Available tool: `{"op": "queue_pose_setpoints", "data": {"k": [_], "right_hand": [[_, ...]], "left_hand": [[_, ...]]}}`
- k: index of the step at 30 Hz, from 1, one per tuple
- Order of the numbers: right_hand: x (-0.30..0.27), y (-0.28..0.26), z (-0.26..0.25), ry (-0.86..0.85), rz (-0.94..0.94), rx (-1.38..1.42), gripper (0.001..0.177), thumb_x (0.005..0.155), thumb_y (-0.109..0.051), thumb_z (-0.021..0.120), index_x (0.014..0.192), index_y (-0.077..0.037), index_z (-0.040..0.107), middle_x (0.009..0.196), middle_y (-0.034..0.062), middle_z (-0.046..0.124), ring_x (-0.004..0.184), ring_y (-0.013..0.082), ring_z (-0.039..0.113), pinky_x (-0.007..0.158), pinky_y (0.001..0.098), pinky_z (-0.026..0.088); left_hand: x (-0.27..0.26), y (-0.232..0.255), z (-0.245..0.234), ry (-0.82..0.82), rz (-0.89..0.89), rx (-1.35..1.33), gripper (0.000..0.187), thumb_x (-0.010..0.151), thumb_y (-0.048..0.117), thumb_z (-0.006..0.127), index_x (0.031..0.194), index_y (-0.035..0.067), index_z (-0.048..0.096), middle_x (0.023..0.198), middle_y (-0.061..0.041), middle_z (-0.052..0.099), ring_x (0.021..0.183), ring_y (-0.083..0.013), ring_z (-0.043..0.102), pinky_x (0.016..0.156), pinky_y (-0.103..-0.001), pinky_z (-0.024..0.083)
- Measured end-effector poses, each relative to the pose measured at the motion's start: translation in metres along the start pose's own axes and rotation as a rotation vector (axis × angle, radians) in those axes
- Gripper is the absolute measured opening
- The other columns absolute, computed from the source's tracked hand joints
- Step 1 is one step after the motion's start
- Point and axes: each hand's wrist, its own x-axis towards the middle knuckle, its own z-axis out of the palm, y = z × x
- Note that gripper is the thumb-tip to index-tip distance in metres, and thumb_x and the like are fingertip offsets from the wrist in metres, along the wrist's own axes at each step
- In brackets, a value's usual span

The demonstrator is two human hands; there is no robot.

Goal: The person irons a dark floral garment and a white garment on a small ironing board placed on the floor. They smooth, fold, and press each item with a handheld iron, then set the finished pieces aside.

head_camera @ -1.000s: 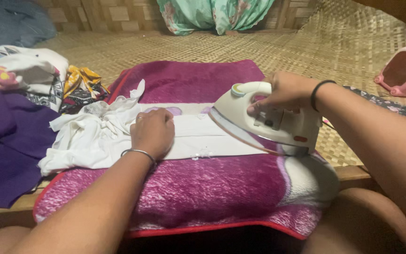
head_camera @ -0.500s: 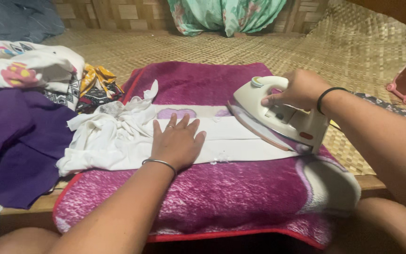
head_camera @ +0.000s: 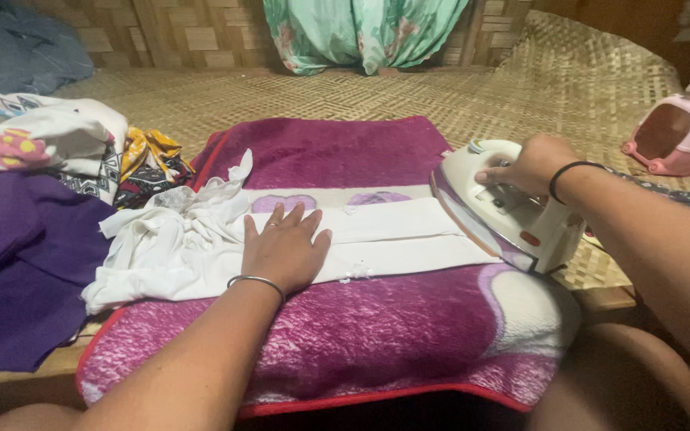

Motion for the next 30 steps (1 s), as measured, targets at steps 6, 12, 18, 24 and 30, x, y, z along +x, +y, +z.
{"op": "queue_pose_setpoints", "data": {"k": [6,12,18,24,30], "right_hand": [[-0.003,0.049,-0.002,-0.025,0.085,-0.08,0.083,0.067,-0.076,0.081,0.091,0.004,0.081,0.087,0.0237,0.078,0.084,0.0363,0.078,0.077,0.0452,0.06],[-0.025,0.063,-0.014,0.037,0.085,-0.111,0.078,0.071,-0.067,0.083,0.111,0.0,0.073,0.101,0.0226,0.075,0.092,0.037,0.074,0.081,0.0495,0.058],[-0.041,0.032,0.011,0.764,-0.529,-0.1,0.041,0.077,-0.032,0.08,0.111,-0.011,0.069,0.102,0.0171,0.066,0.101,0.0389,0.064,0.085,0.0468,0.053],[-0.007,-0.02,0.062,0.223,-0.497,0.427,0.024,0.088,-0.008,0.063,0.112,-0.009,0.068,0.106,0.0124,0.07,0.1,0.0275,0.07,0.092,0.0389,0.055],[0.017,-0.033,0.119,0.116,-0.294,0.466,0.047,0.083,-0.01,0.062,0.131,-0.012,0.062,0.123,0.0115,0.07,0.113,0.0309,0.064,0.103,0.0427,0.045]], "left_hand": [[0.002,0.002,-0.001,-0.029,0.003,0.036,0.061,0.098,0.05,0.033,0.155,0.028,0.037,0.166,-0.001,0.023,0.154,-0.0288,0.016,0.12,-0.064,0.006],[0.001,0.002,0.0,-0.021,-0.007,0.039,0.06,0.099,0.05,0.033,0.155,0.029,0.038,0.167,-0.001,0.023,0.155,-0.0281,0.016,0.121,-0.064,0.006],[0.003,0.002,0.002,-0.028,-0.012,0.039,0.06,0.099,0.05,0.033,0.155,0.029,0.038,0.167,-0.001,0.023,0.155,-0.0278,0.015,0.122,-0.063,0.005],[0.003,0.003,0.001,-0.021,-0.017,0.033,0.06,0.099,0.05,0.033,0.155,0.028,0.039,0.167,-0.003,0.024,0.155,-0.0292,0.016,0.121,-0.064,0.005],[0.001,0.003,0.002,-0.015,-0.007,0.03,0.06,0.099,0.05,0.034,0.154,0.027,0.039,0.166,-0.004,0.026,0.155,-0.0306,0.017,0.121,-0.063,0.006]]}}
